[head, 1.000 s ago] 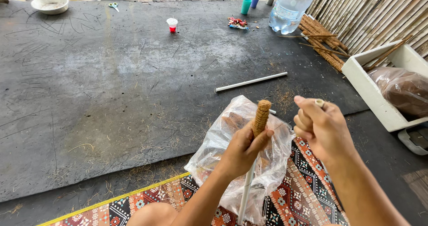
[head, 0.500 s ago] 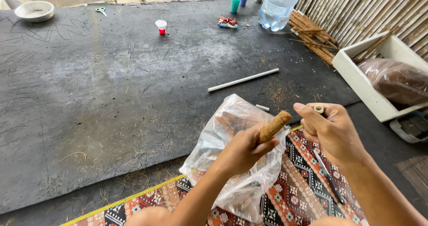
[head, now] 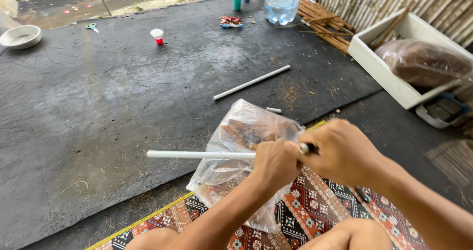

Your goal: The person sits on a mat, pulls apart fibrous coir material from a plastic bag, and winds the fiber tightly around a white plastic tube to form a brush head, pressing and shaping the fiber as they wrap. A finished wrapped brush rests in a box nearby.

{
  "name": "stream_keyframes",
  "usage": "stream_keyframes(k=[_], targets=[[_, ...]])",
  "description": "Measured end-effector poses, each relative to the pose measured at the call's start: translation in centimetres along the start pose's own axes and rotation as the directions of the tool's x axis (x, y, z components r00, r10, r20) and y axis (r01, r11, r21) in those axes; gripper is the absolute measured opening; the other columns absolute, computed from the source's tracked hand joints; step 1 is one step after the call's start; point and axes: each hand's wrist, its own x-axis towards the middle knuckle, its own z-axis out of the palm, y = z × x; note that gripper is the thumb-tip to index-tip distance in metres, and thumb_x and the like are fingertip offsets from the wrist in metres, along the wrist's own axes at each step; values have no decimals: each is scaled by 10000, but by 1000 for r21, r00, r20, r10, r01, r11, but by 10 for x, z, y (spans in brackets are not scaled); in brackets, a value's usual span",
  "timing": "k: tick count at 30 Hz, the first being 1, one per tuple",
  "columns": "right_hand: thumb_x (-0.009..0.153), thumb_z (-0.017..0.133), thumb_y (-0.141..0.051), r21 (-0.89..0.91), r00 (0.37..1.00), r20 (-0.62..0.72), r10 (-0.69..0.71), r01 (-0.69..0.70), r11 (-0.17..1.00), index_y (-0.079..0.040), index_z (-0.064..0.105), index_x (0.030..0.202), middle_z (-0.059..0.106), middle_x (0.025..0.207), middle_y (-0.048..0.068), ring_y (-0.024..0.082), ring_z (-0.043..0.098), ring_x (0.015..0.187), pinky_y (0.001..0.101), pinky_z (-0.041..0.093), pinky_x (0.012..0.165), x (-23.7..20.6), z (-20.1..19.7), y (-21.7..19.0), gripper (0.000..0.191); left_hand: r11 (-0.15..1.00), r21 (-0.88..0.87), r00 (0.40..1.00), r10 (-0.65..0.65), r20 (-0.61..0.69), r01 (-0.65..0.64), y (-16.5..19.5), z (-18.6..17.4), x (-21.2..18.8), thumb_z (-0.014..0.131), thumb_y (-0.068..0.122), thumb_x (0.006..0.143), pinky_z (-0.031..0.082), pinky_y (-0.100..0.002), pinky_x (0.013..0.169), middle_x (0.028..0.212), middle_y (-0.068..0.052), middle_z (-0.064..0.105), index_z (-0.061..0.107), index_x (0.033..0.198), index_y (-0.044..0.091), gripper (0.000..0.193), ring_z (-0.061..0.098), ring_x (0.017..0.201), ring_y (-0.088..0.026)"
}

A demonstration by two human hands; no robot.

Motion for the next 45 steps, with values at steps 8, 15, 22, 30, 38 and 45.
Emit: stream_keyframes(k=[8, 15, 22, 30, 38, 45], targets=[[966, 683, -429, 488, 885, 303, 352, -462, 741, -40, 540, 599, 454, 510, 11, 100, 418, 445, 343, 342, 408, 6, 32, 82, 553, 974, -84, 968, 196, -155, -210, 25, -17, -32, 740, 204, 784, 497, -437, 538, 621, -68, 681, 714, 718, 179, 75, 671, 565, -280], [1053, 568, -325, 972, 884, 234, 405, -218, -86, -129, 458, 671, 374, 542, -81, 68, 308, 453, 288, 252, 389, -56, 119, 78, 443, 985, -161, 964, 12, -267, -57, 21, -31, -15, 716, 191, 820, 523, -427, 536, 615, -91, 682, 732, 756, 138, 85, 672, 543, -282], [1034, 546, -315, 369, 900, -357, 250, -111, 923, -54, 522, 610, 443, 503, 76, 205, 401, 417, 406, 314, 431, -75, 124, 24, 499, 987, 155, 965, 5, -262, 37, 10, -16, 5, 684, 229, 867, 535, -431, 551, 640, -123, 695, 736, 727, 121, 184, 701, 573, -297], [942, 633, -387, 40, 979, -141, 149, -145, 989, -48, 670, 737, 604, 534, 171, 343, 574, 448, 451, 424, 466, -53, 40, 11, 398, 860, 460, 968, 136, 210, -221, 13, 11, -11, 586, 135, 990, 531, -357, 428, 633, -88, 712, 717, 729, 133, 292, 712, 507, -194], [1012, 600, -417, 548, 962, 63, 265, -255, 796, -64, 538, 647, 450, 526, 38, 121, 389, 497, 362, 377, 439, -27, 44, 76, 512, 871, 354, 940, 321, 119, -342, 34, -12, -41, 712, 147, 761, 516, -376, 487, 634, -97, 699, 693, 679, 131, 86, 692, 540, -228], [978, 554, -233, 913, 825, 318, 466, -399, 83, -89, 536, 699, 387, 522, -31, 78, 316, 405, 291, 235, 370, -59, 95, 83, 315, 978, -43, 974, 200, -109, -206, 42, -30, -40, 736, 184, 796, 494, -405, 487, 581, -80, 665, 723, 755, 125, 73, 658, 489, -251]])
